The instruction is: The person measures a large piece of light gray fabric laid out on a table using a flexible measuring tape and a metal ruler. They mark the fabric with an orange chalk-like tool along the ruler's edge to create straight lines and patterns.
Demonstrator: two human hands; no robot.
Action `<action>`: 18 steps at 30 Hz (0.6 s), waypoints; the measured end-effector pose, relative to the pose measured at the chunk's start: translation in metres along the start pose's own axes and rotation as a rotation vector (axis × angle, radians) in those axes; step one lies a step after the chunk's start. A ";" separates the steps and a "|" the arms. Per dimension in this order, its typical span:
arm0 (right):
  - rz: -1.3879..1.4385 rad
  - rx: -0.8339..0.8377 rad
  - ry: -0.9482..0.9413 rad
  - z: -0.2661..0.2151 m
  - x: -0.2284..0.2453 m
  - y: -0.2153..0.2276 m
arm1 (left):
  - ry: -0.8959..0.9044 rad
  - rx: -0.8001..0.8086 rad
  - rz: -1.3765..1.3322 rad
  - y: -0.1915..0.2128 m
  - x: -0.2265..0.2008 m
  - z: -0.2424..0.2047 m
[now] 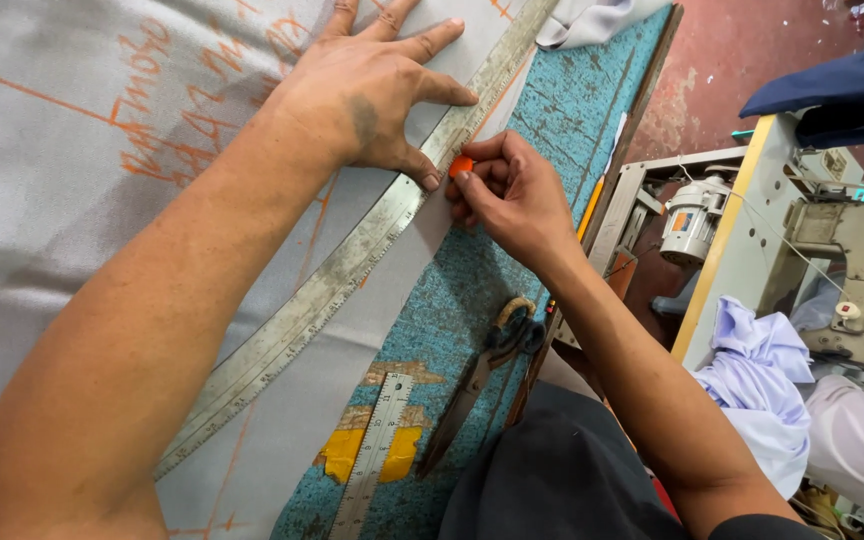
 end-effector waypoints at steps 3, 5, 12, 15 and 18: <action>-0.053 -0.008 0.005 0.010 0.003 0.010 | 0.023 0.015 -0.003 0.002 0.000 0.000; -0.168 -0.060 -0.039 0.021 0.006 0.025 | 0.044 0.033 0.016 0.003 -0.001 -0.001; -0.297 -0.133 0.097 0.088 0.006 0.111 | 0.057 0.047 0.029 0.001 -0.002 0.001; -0.294 -0.139 0.196 0.102 0.000 0.125 | 0.073 0.074 0.012 0.001 -0.001 0.002; -0.290 -0.109 0.179 0.075 0.007 0.094 | 0.090 0.044 0.021 0.000 0.000 0.000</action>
Point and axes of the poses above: each hand's wrist, its own z-axis towards the middle knuckle, its own y-axis out of the back of the hand, x = y × z, the point moved 7 cm from there along z, towards the middle knuckle, and after that the axes turned 12 degrees about x, right-handed, at the moved point
